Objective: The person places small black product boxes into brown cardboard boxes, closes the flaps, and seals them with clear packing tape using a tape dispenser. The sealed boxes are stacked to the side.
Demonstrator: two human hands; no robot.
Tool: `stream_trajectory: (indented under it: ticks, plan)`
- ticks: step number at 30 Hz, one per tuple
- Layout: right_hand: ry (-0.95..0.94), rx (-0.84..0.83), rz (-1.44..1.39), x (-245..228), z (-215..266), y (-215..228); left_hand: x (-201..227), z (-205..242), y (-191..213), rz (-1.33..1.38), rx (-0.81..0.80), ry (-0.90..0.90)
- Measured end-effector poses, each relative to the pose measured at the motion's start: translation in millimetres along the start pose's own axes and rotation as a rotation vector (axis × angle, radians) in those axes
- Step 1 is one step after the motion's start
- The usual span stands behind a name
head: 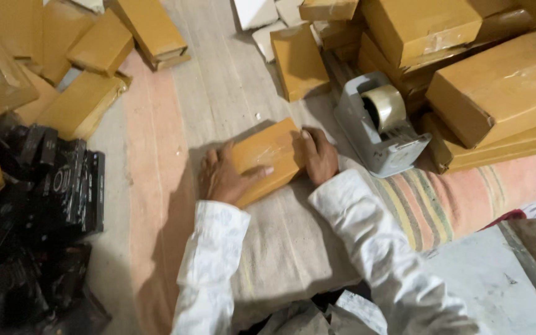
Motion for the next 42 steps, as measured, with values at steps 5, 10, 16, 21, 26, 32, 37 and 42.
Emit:
stream_trajectory:
  ticks: [5,10,16,21,26,32,37,42]
  plan:
    - [0.034,0.215,-0.064,13.6,2.8,-22.2,29.5,54.2,-2.7,-0.101,-0.195,0.234]
    - [0.314,-0.394,0.303,-21.4,-46.4,-79.7,70.9,97.3,19.7,0.361,0.143,0.020]
    - [0.322,-0.410,0.654,-41.1,1.2,-78.7,63.3,114.6,-5.4,0.577,0.263,0.386]
    - [0.217,-0.019,0.783,-53.8,87.2,-9.8,56.4,109.1,-11.3,0.387,0.286,0.187]
    - [0.247,0.199,0.390,-62.0,128.9,11.8,44.3,49.0,8.5,-0.209,0.049,0.024]
    - [0.327,0.113,0.060,-43.0,78.9,-9.9,18.4,-11.9,-1.3,-0.178,-0.034,-0.102]
    - [0.465,-0.312,0.217,-38.1,-17.1,-40.1,-16.8,10.8,-6.3,-0.196,-0.007,0.363]
    - [0.237,-0.382,0.634,-31.4,-67.9,-86.1,-14.1,23.3,-6.5,-0.156,0.036,0.357]
Point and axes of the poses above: each hand's wrist, its own z-axis away from the middle knuckle, its own y-axis out of the back of the hand, x = y × z, the point moved 6 cm from there along -z, towards the middle knuckle, and after that the axes turned 12 degrees about -y, right-handed, at the moved point
